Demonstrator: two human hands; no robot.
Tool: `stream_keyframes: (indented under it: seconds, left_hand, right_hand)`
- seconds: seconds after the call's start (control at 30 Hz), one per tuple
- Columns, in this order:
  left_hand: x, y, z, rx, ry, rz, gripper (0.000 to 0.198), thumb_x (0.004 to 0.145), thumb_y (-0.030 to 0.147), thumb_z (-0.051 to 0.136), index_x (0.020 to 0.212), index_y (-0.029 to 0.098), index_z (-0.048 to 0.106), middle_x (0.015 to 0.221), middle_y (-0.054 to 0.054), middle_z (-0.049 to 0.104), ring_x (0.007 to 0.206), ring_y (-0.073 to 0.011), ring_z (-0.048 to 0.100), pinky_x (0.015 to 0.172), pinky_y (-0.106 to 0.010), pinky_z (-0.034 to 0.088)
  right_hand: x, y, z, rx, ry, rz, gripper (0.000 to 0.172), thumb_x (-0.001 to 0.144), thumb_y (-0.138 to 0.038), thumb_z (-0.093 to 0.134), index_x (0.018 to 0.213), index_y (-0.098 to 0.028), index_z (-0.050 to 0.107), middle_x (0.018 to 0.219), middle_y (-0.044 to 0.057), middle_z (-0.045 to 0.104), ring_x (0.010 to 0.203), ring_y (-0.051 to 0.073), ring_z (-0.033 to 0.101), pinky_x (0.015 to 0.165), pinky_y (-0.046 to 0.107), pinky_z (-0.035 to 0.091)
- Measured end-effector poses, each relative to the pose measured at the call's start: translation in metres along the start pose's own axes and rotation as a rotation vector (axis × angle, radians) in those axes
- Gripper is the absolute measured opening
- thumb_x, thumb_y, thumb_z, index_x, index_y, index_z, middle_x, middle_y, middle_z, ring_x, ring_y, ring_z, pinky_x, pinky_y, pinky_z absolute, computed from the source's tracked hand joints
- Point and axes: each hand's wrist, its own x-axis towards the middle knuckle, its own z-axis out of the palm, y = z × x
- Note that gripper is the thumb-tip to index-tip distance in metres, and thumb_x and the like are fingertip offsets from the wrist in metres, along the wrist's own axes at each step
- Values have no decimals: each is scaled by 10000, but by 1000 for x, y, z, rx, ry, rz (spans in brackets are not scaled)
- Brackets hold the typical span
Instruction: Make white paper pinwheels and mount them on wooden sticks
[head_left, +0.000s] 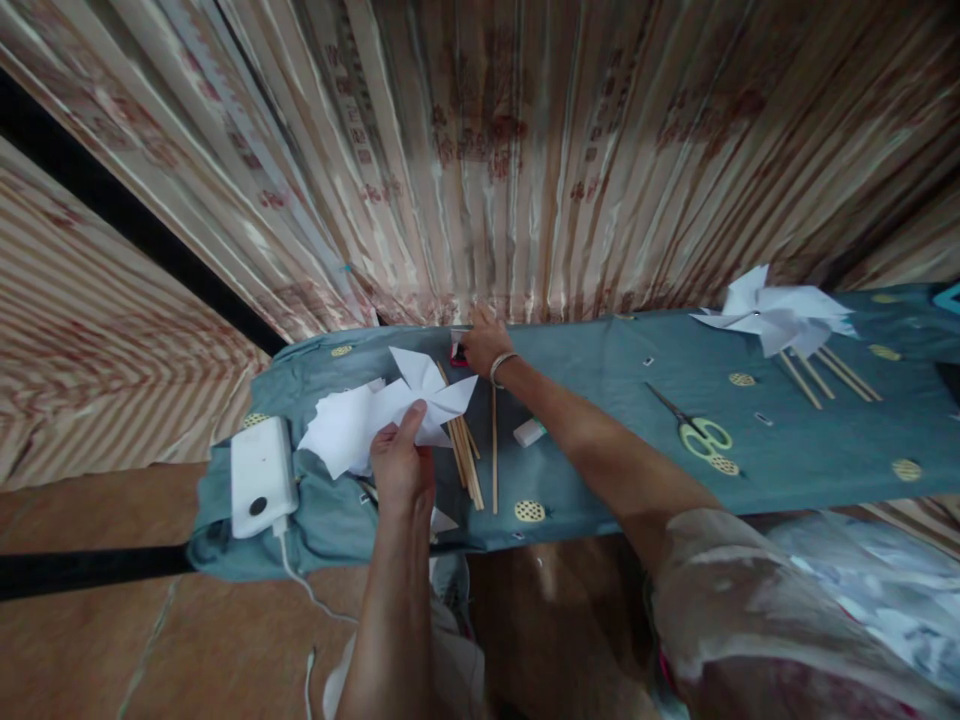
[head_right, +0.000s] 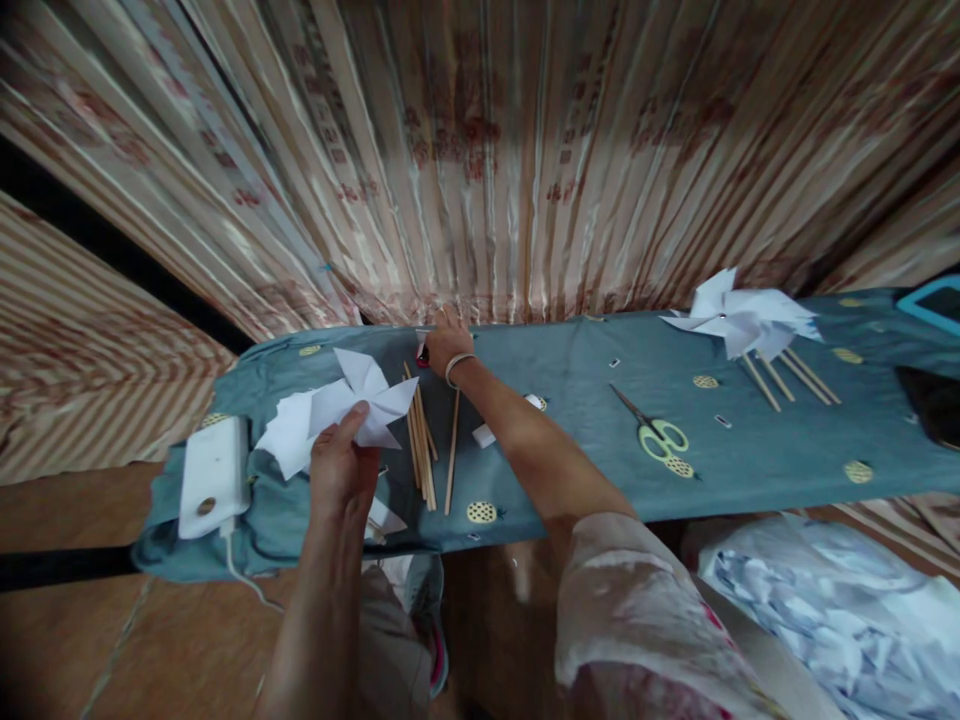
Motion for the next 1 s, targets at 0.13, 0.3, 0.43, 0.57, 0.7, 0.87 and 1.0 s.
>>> stream_keyframes:
  seconds: [0.13,0.3,0.43,0.57,0.7,0.87,1.0]
  left_hand:
    - [1,0,-1,-17,13,-28,251,481,173,795,701,126,683,688,-9,722,594,-121,652,580,-211,502]
    - [1,-2,-2,1,-17,-11,241,510,180,789,714,129,672,698,-11,717,634,-135,665,628,-233,514]
    - [-1,-2,0,34,-4,-12,174,554,158,752,696,140,652,662,7,696,626,-130,661,629,-232,514]
    - [-1,-3,1,15,-11,-17,174,542,140,744,693,148,658,662,10,700,635,-124,658,617,-214,513]
    - [0,-6,0,6,-21,-4,195,534,144,758,707,148,668,663,10,702,639,-121,658,615,-206,511]
    - [-2,-7,1,-10,-39,-10,205,525,154,774,706,145,679,689,1,713,658,-122,663,645,-209,516]
    - [-3,-8,1,-11,-46,-20,211,524,170,786,705,141,681,683,0,712,648,-126,662,649,-222,516]
  right_hand:
    - [6,0,4,-61,-21,29,273,785,-141,563,1006,-98,717,1388,203,483,1364,355,296,1035,507,341]
    - [10,-7,1,-100,-38,49,276,798,-125,545,1017,-117,714,1321,207,542,1325,351,359,1014,486,372]
    - [11,-9,-1,-128,-48,45,287,809,-113,530,1044,-103,694,1313,212,544,1301,346,387,996,471,394]
    - [11,-5,-2,-134,-85,-2,281,823,-131,527,1054,-88,681,1242,201,589,1258,320,438,1010,432,393]
    - [12,0,-1,-123,-119,-59,260,815,-130,538,1021,-71,686,1161,187,626,1216,281,475,1033,362,375]
    - [12,1,2,-119,-122,-72,280,829,-140,512,1039,-57,677,1182,207,599,1200,294,470,996,379,408]
    - [11,1,4,-122,-116,-74,294,840,-127,487,1054,-54,674,1207,214,578,1213,308,455,988,394,414]
